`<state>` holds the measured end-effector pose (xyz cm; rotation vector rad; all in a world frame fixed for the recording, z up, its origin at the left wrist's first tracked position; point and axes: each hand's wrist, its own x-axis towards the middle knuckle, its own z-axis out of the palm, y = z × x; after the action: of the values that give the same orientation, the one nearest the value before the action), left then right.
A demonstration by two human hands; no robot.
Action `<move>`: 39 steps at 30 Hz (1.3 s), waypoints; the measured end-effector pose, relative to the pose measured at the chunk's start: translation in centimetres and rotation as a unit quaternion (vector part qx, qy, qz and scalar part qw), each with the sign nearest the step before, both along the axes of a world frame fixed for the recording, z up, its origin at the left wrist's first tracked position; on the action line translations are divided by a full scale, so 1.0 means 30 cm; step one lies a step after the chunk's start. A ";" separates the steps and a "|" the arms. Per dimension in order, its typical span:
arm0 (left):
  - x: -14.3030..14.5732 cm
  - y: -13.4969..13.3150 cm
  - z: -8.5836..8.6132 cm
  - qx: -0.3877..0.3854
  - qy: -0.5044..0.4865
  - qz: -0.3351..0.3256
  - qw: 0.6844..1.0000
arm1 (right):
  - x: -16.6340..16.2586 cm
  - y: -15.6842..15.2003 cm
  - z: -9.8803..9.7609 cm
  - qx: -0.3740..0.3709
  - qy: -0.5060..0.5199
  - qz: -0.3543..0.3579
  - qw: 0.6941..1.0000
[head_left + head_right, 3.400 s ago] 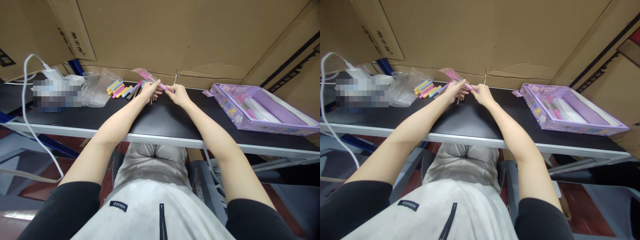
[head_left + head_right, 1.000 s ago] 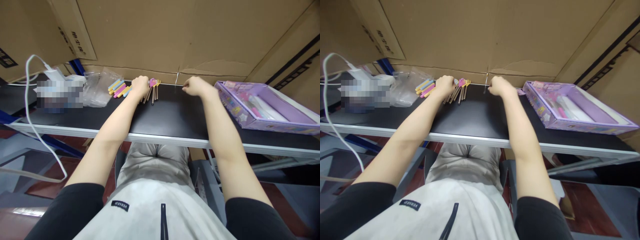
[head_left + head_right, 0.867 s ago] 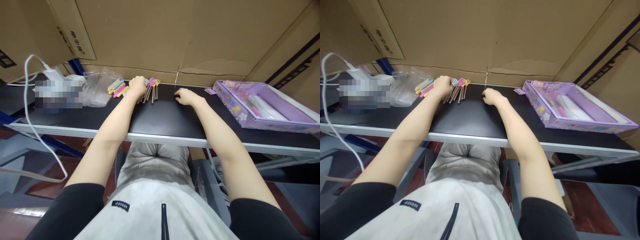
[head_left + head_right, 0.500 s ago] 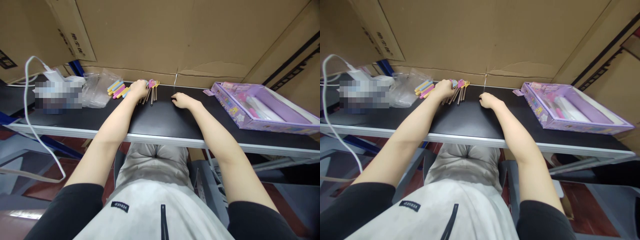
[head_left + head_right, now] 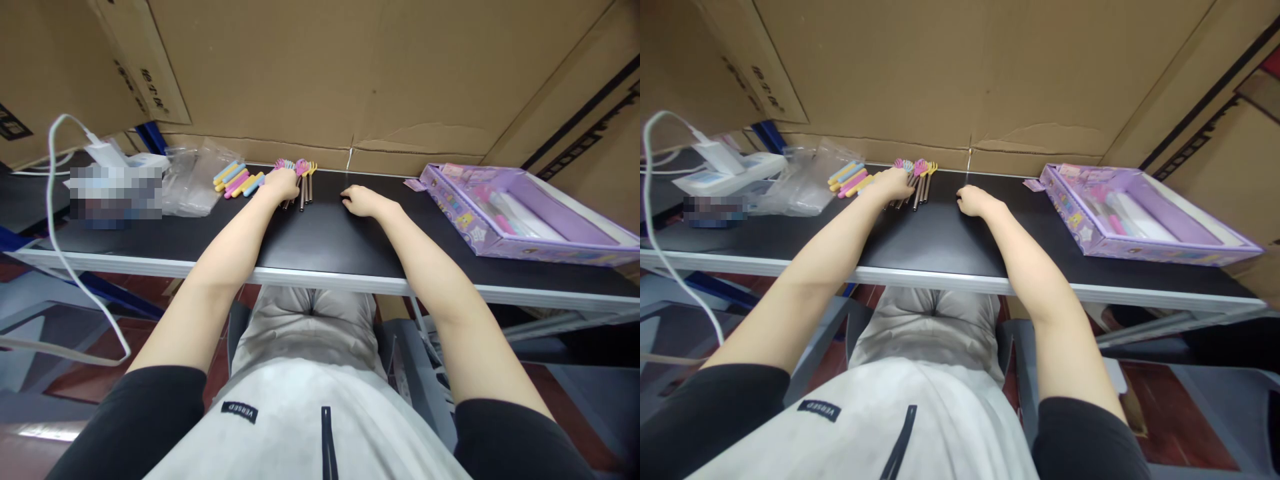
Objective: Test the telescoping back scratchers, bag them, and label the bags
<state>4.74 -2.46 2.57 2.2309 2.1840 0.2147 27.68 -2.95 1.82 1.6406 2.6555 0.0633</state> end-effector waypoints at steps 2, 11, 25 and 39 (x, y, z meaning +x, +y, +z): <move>0.005 -0.001 0.000 0.000 -0.009 -0.003 1.000 | -0.001 0.000 0.000 0.000 0.003 0.000 1.000; -0.001 0.044 -0.043 0.022 -0.071 0.008 0.997 | 0.009 0.018 -0.012 0.007 0.005 0.003 1.000; 0.042 0.023 -0.031 0.090 -0.110 -0.076 0.987 | -0.013 -0.009 -0.004 0.018 0.088 0.016 0.996; 0.102 -0.010 -0.042 0.103 -0.150 -0.226 0.957 | -0.022 0.002 -0.034 0.058 0.154 0.066 0.984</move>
<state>7.79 -2.75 1.31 2.5245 1.5174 0.7403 27.01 -2.89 0.80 1.6206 3.0448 -0.0376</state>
